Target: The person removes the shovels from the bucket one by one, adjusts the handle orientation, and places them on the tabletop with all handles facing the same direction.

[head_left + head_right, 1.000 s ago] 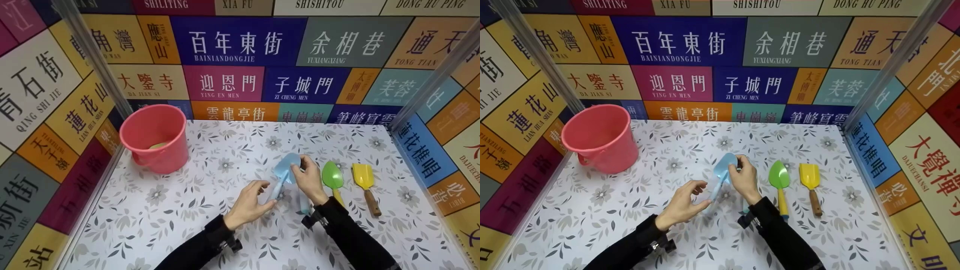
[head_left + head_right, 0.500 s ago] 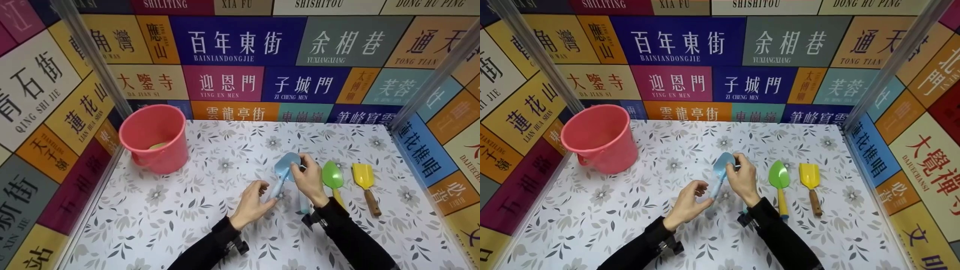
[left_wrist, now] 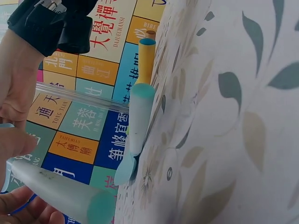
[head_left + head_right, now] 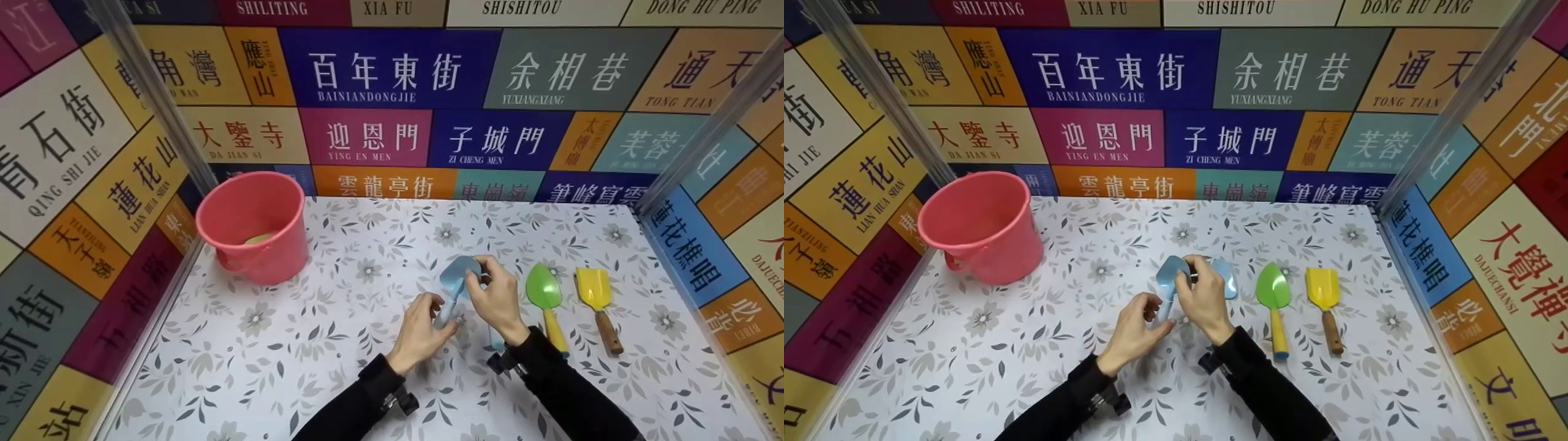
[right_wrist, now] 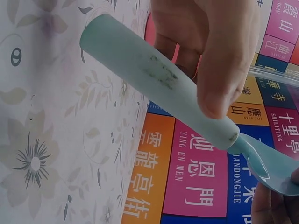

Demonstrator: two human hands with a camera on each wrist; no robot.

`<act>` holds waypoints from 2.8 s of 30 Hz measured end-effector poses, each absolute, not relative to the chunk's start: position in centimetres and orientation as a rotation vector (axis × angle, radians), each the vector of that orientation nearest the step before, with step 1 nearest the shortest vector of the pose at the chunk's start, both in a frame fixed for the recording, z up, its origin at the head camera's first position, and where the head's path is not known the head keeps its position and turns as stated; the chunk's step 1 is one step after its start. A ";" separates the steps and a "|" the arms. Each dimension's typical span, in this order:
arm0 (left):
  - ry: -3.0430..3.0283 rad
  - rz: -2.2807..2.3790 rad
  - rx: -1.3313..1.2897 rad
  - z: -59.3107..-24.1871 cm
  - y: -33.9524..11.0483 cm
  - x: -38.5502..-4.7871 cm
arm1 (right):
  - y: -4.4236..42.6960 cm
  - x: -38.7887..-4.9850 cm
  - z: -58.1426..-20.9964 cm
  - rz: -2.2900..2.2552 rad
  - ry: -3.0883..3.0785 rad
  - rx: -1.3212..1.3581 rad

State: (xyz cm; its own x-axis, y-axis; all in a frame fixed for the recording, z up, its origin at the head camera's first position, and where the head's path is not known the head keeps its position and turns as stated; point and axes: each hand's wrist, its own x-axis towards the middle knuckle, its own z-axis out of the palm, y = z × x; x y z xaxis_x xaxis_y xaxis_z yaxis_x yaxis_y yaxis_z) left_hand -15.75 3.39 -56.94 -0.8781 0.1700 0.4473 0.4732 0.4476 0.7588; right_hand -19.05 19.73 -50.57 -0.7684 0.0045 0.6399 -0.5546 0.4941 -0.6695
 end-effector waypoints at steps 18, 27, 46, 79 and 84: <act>-2.424 -1.405 -0.499 -56.7 3.6 -15.9 | 19.6 -19.2 -50.7 1.251 -2.143 0.458; -2.429 -1.379 -0.526 -56.4 3.5 -15.9 | 19.8 -19.1 -50.5 1.259 -2.175 0.463; -2.462 -1.223 -0.612 -55.6 2.8 -16.2 | 23.1 -18.0 -50.1 1.250 -2.382 0.638; -2.656 -1.384 -0.303 -56.0 0.9 -19.3 | 33.6 -12.4 -53.8 0.450 -2.570 0.652; -2.739 -1.414 -0.246 -56.3 2.2 -20.4 | 34.6 -11.8 -54.3 0.424 -2.611 0.611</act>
State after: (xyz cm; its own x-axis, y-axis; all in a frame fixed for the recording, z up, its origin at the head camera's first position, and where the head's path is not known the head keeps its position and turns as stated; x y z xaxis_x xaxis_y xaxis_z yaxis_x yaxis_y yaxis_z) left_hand -20.44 2.16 -56.25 -0.9862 0.1182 0.1160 0.1630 0.5693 0.8058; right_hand -11.78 34.58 -54.26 -0.8134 -0.3488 0.4655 -0.4782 0.8566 -0.1939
